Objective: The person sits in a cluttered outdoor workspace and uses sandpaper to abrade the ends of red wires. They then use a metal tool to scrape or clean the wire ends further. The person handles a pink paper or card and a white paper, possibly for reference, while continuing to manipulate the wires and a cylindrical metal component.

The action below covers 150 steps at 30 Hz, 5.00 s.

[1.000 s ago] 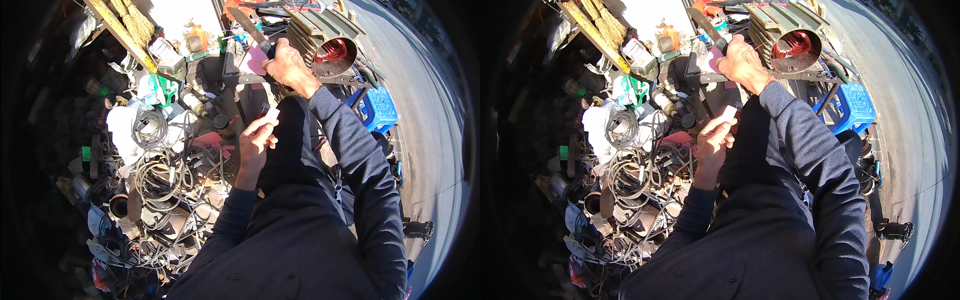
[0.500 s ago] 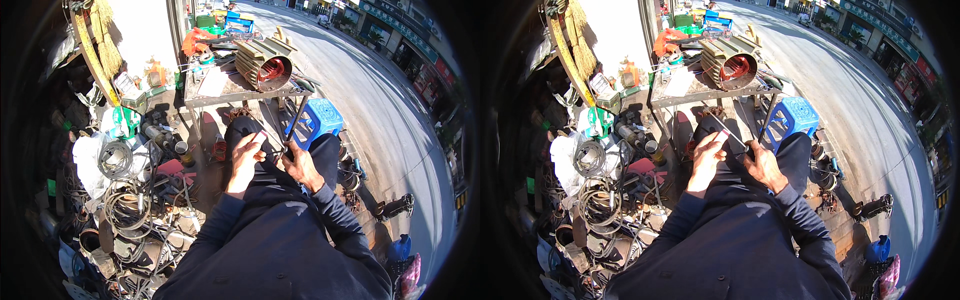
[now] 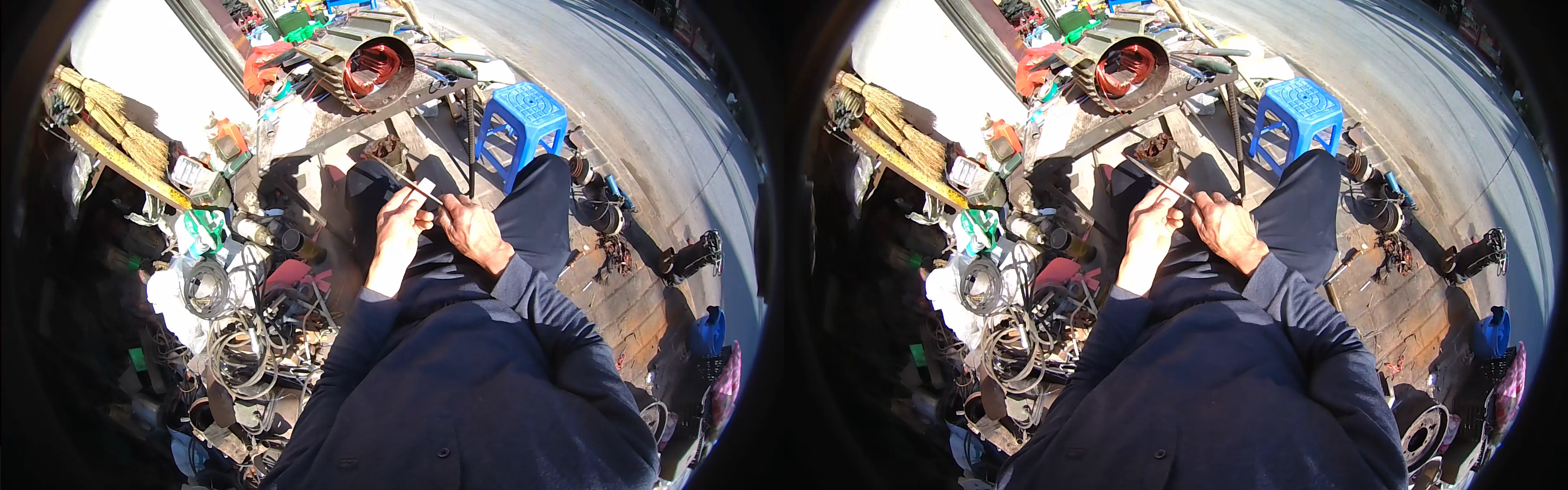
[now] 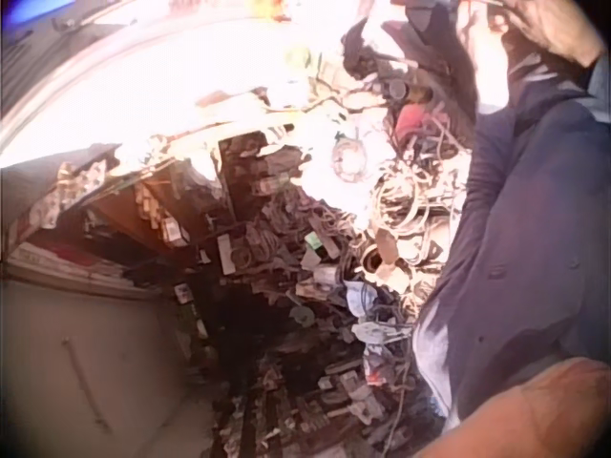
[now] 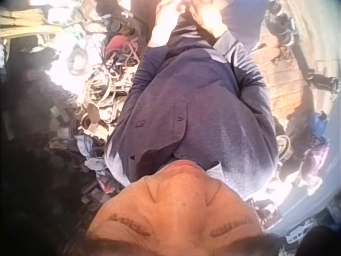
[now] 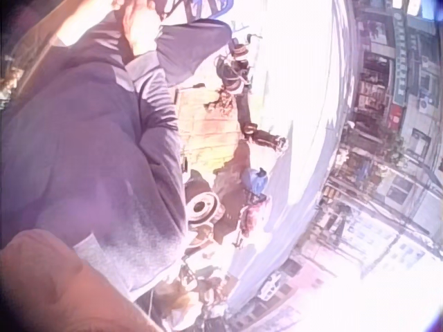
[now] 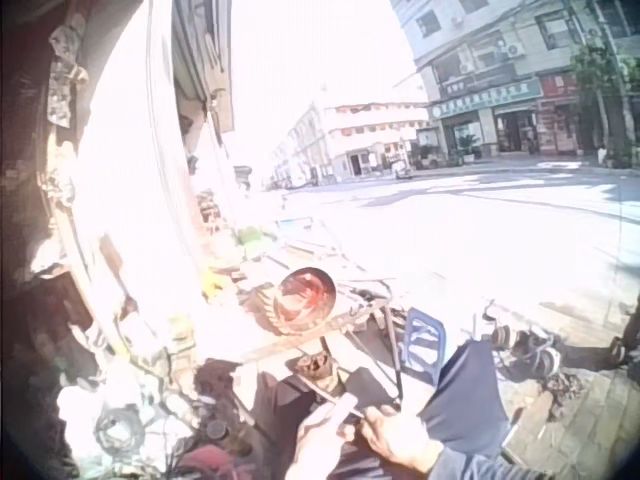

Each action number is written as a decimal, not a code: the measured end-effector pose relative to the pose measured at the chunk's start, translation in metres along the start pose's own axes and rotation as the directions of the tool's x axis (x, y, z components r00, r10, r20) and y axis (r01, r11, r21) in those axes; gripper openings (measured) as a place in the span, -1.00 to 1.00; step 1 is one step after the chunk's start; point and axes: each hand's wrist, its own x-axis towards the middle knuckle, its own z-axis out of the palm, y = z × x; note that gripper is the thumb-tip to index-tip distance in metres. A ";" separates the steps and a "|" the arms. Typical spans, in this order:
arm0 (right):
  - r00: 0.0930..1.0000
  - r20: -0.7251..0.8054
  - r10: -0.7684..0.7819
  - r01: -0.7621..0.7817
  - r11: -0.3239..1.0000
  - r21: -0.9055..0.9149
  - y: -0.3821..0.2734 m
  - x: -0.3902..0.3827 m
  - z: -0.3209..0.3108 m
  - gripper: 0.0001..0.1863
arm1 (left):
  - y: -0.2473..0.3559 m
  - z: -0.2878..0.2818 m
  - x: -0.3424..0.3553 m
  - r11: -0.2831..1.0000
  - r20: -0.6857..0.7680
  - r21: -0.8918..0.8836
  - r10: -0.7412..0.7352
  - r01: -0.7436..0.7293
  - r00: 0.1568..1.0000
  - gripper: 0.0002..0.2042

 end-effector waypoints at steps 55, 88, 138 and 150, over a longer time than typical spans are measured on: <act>0.954 0.005 0.299 -0.290 0.923 0.252 0.034 0.011 -0.016 -0.70 | 0.008 -0.013 -0.005 0.999 0.035 -0.018 -0.045 0.046 0.998 -0.62; 0.957 0.082 0.279 -0.271 0.753 0.599 -0.011 0.016 -0.036 -0.62 | 0.025 0.020 -0.015 0.893 0.131 0.442 0.028 -0.084 0.991 -0.78; 0.999 0.051 -0.016 0.012 0.997 0.074 -0.028 -0.002 -0.002 -0.58 | -0.005 0.014 -0.021 0.941 0.043 -0.283 0.205 -0.184 0.978 -0.61; 0.997 0.071 -0.029 0.025 0.998 0.059 -0.030 0.003 -0.002 -0.58 | -0.006 0.007 -0.019 0.951 0.036 -0.245 0.203 -0.189 0.978 -0.58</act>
